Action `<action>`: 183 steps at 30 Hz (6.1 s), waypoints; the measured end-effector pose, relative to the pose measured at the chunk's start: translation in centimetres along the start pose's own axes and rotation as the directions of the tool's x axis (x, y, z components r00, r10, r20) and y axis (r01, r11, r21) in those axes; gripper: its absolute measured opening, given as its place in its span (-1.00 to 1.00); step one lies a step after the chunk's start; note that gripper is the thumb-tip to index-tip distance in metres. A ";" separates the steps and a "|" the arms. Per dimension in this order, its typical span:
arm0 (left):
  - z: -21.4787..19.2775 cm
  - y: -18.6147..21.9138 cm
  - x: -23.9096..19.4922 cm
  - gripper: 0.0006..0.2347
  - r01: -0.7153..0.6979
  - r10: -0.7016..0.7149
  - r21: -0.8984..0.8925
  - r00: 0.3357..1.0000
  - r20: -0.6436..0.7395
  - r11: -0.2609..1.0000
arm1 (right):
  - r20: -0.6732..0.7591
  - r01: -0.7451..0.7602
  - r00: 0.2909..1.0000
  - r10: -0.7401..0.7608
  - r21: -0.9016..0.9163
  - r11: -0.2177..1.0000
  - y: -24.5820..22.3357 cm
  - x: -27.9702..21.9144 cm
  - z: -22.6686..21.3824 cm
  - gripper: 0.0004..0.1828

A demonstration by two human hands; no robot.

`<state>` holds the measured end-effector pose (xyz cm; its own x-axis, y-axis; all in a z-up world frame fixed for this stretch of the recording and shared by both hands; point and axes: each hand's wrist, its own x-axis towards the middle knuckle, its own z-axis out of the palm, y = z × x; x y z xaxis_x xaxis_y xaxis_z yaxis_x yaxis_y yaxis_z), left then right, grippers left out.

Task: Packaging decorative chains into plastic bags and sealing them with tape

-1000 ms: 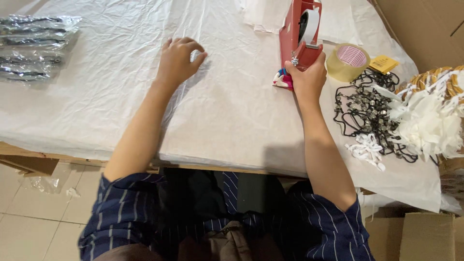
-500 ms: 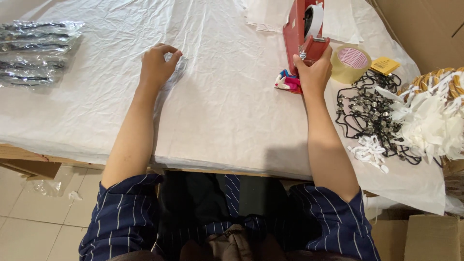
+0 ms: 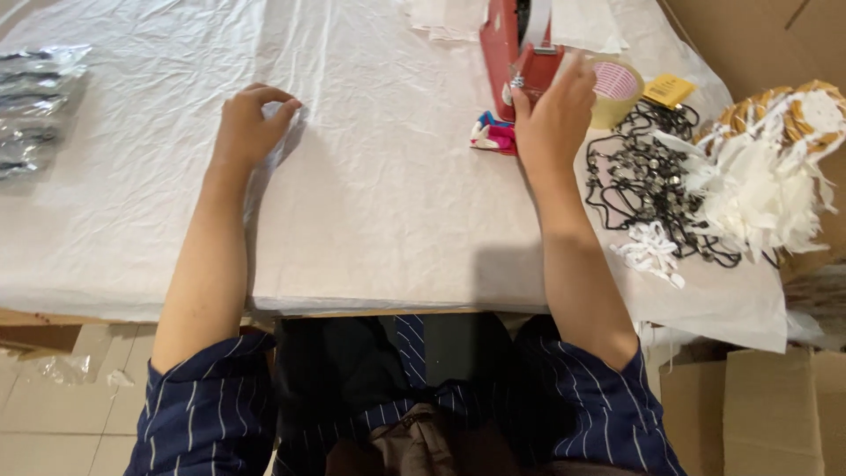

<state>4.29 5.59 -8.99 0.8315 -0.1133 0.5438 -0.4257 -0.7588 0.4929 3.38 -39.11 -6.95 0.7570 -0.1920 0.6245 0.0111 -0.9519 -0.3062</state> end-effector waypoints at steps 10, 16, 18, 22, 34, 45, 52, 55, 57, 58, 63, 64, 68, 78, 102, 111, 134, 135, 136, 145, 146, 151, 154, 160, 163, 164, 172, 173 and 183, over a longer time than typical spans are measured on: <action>-0.1 0.3 -0.6 -0.85 0.088 -0.090 0.053 0.995 0.032 0.995 | 0.524 0.316 0.785 -0.331 0.120 0.941 -0.4 -0.9 -2.3 -0.67; -1.5 3.4 -0.8 -0.80 0.139 -0.132 -0.048 0.984 0.118 0.989 | 0.381 0.156 0.895 -0.231 0.218 0.963 -1.3 -0.5 -5.9 -0.80; -1.4 3.0 -0.6 -0.81 0.142 -0.136 -0.044 0.983 0.121 0.989 | 0.275 0.044 0.961 -0.033 -0.036 0.998 0.1 -0.1 -5.9 -0.86; -1.8 3.3 -0.7 -0.80 0.177 -0.171 -0.033 0.974 0.148 0.984 | 0.191 -0.081 0.976 0.108 -0.141 0.987 4.5 0.9 -1.9 -0.39; -2.0 4.1 -1.0 -0.79 0.167 -0.157 -0.051 0.976 0.151 0.985 | 0.230 -0.105 0.965 0.124 -0.091 0.990 3.8 0.7 -4.8 -0.74; 0.3 0.2 -0.8 -0.88 0.057 -0.059 0.034 0.997 0.059 0.998 | 0.245 -0.317 0.913 0.327 -0.079 0.945 11.0 0.0 -3.8 -0.91; -0.2 1.6 -0.8 -0.89 0.052 -0.054 0.043 0.997 0.058 0.998 | 0.334 -0.316 0.890 0.310 -0.038 0.948 8.9 -0.8 -6.3 -0.62; 0.0 1.5 -0.9 -0.87 -0.047 0.044 0.055 0.998 0.045 0.997 | 0.282 -0.212 0.924 0.258 -0.183 0.960 11.8 -0.1 -3.1 -0.68; 0.0 2.0 -1.1 -0.89 -0.071 0.069 0.042 0.997 0.038 0.997 | 0.223 -0.230 0.943 0.248 -0.105 0.967 11.2 -0.2 -2.9 -0.75; -0.2 2.3 -1.1 -0.89 -0.068 0.067 0.042 0.997 0.035 0.997 | 0.224 -0.227 0.943 0.245 -0.105 0.968 11.2 -0.1 -2.6 -0.75; 0.4 4.1 -1.3 -0.90 -0.139 0.140 -0.038 0.989 0.041 0.990 | 0.076 -0.260 0.963 0.257 0.039 0.965 15.8 1.0 1.6 -0.81; 0.7 4.6 -1.2 -0.90 -0.140 0.142 -0.039 0.989 0.042 0.989 | 0.075 -0.261 0.963 0.258 0.039 0.964 15.0 0.9 0.5 -0.81; 2.5 6.5 -1.0 -0.90 -0.298 0.310 -0.119 0.946 0.099 0.947 | 0.047 -0.291 0.956 0.289 0.043 0.956 11.9 0.3 -2.4 -0.79; 3.1 16.4 -3.6 -0.87 -0.590 0.637 -0.253 0.745 0.197 0.767 | -0.641 -0.132 0.729 0.242 0.216 0.967 8.2 0.9 -5.3 -0.55; 0.8 15.2 -2.2 -0.83 -0.163 0.265 -0.499 0.954 0.140 0.851 | -0.255 0.710 0.679 -0.689 0.466 0.528 -10.6 -4.2 -5.2 -0.57; -1.6 13.4 -1.1 -0.86 0.271 -0.202 -0.786 0.961 0.189 0.555 | 0.433 -0.171 0.696 -0.572 0.874 0.454 -9.4 -3.9 -4.5 -0.87; -3.5 7.1 -1.7 -0.78 0.001 0.023 -0.099 0.971 0.239 0.995 | 0.186 0.222 0.952 -0.242 0.125 0.967 1.7 0.3 -4.1 -0.88; -3.1 7.1 -1.6 -0.80 -0.070 0.095 -0.113 0.968 0.232 0.991 | 0.109 0.205 0.973 -0.204 -0.001 0.979 2.8 0.6 -3.9 -0.88; -3.0 6.9 -1.5 -0.80 -0.068 0.094 -0.113 0.968 0.233 0.991 | 0.111 0.205 0.973 -0.203 -0.002 0.979 2.8 0.5 -3.5 -0.88; -2.5 6.1 -1.6 -0.78 -0.115 0.127 -0.078 0.974 0.187 0.990 | 0.174 0.127 0.977 -0.126 0.004 0.992 7.0 0.7 3.6 -0.80; -2.3 6.2 -1.6 -0.80 -0.112 0.125 -0.083 0.975 0.184 0.990 | 0.162 0.106 0.981 -0.110 0.031 0.994 6.9 0.7 3.4 -0.80; -1.5 6.9 -1.9 -0.89 -0.175 0.206 -0.162 0.957 0.203 0.971 | 0.118 0.156 0.982 -0.150 -0.043 0.987 3.2 -0.8 1.2 -0.91; -0.6 8.1 -2.0 -0.81 -0.176 0.226 -0.207 0.940 0.254 0.962 | 0.081 0.280 0.948 -0.308 0.249 0.927 -3.0 -2.6 -1.6 -0.79; 1.5 7.3 -1.7 -0.83 -0.240 0.285 -0.183 0.915 0.285 0.953 | 0.110 0.571 0.689 -0.717 0.527 0.629 -10.7 -6.9 -1.4 -0.83; 1.7 7.6 -1.6 -0.83 -0.217 0.269 -0.196 0.916 0.298 0.956 | 0.122 0.676 0.643 -0.756 0.374 0.635 -10.2 -7.4 -0.1 -0.79; 1.7 7.7 -1.7 -0.84 -0.192 0.247 -0.196 0.917 0.312 0.962 | 0.098 0.672 0.649 -0.754 0.391 0.629 -10.0 -7.4 -0.4 -0.78; 1.3 9.8 -2.1 -0.87 -0.120 0.190 -0.216 0.921 0.339 0.969 | -0.029 0.623 0.673 -0.739 0.559 0.546 -10.8 -7.1 -0.6 -0.67; 1.2 10.2 -2.1 -0.86 -0.139 0.207 -0.220 0.922 0.326 0.966 | -0.003 0.622 0.654 -0.757 0.571 0.536 -10.5 -7.3 0.4 -0.67; -0.5 12.9 -2.5 -0.89 -0.212 0.276 -0.225 0.910 0.308 0.951 | 0.017 0.638 0.658 -0.753 0.518 0.570 -10.1 -6.7 1.1 -0.60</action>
<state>-3.50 -3.61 -3.67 0.7494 -0.5102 0.4220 -0.6617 -0.5531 0.5063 -1.05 -27.95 -8.83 0.5007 0.5941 0.6296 0.8278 -0.5412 -0.1476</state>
